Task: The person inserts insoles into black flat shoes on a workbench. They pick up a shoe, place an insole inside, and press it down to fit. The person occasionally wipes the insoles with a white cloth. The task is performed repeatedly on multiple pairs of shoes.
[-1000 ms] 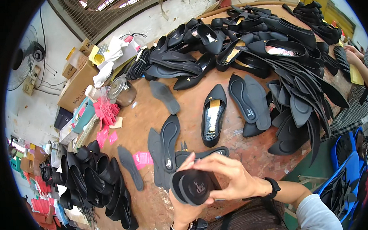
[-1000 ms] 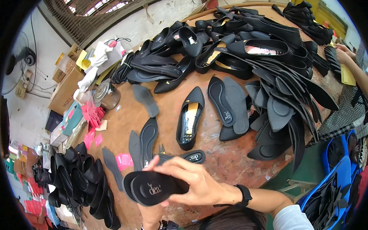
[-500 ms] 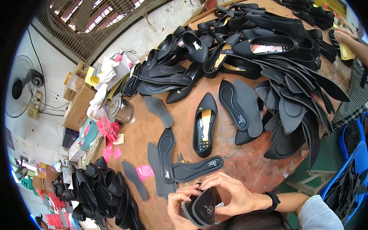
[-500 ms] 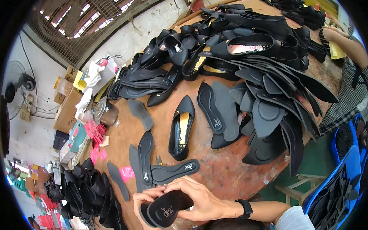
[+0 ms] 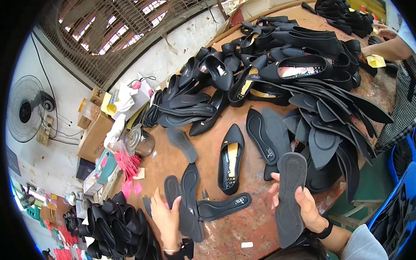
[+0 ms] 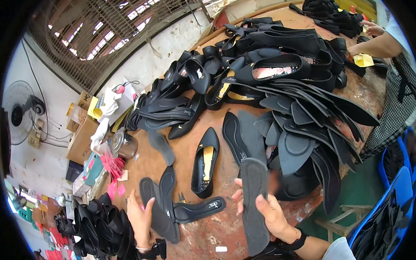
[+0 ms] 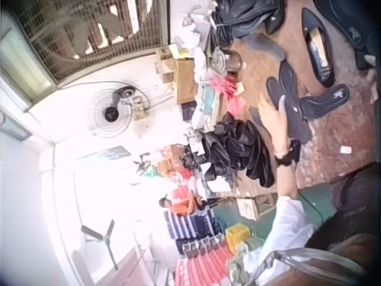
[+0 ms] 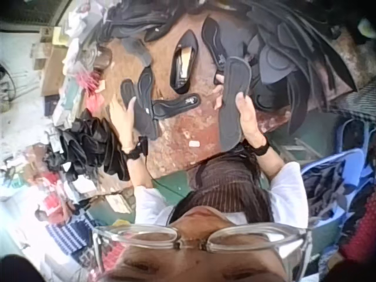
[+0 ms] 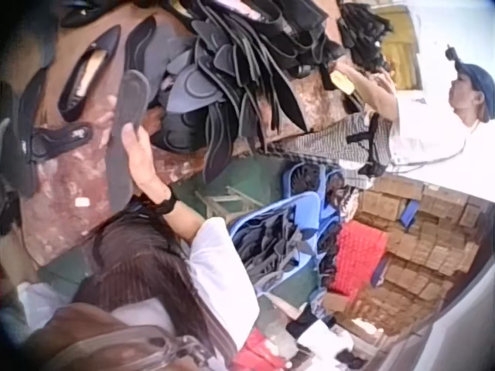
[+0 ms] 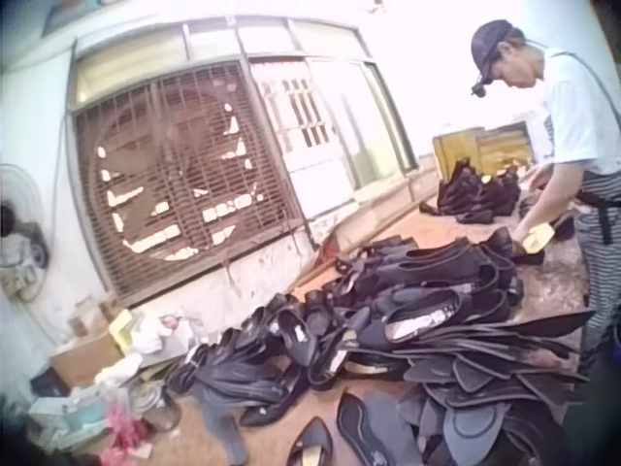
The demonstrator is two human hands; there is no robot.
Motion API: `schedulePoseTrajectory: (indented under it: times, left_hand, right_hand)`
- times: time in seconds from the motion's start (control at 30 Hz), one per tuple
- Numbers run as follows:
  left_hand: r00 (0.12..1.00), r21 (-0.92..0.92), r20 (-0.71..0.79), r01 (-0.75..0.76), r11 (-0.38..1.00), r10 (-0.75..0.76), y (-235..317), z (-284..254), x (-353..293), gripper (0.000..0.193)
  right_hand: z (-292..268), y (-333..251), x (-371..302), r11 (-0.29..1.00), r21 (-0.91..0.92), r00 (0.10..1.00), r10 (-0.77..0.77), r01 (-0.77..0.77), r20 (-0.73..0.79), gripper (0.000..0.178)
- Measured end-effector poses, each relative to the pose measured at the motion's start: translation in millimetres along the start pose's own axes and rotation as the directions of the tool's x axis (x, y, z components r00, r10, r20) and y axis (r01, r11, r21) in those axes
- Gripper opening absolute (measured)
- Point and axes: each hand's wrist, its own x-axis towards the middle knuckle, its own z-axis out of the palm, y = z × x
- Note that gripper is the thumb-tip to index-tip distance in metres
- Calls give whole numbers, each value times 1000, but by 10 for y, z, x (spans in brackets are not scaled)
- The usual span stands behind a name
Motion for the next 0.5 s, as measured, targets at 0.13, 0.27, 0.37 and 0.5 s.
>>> schedulePoseTrajectory:
  times: [0.13,0.27,0.37,0.5]
  left_hand:
    - [957,-235,58,-263,936,283,856,278,-89,58]
    - [916,-180,277,-246,952,289,1203,923,-312,39]
    - [975,-372,129,-119,920,179,1100,982,-279,24]
    - [936,-532,65,-260,806,345,887,207,-476,20]
  right_hand:
    - [-139,121,-108,985,110,991,137,-134,-13,74]
    - [-140,277,-248,934,196,955,288,-297,76,73]
    - [-119,191,-323,941,199,961,270,-275,50,73]
    - [-211,-94,-338,986,19,977,169,-168,-130,70]
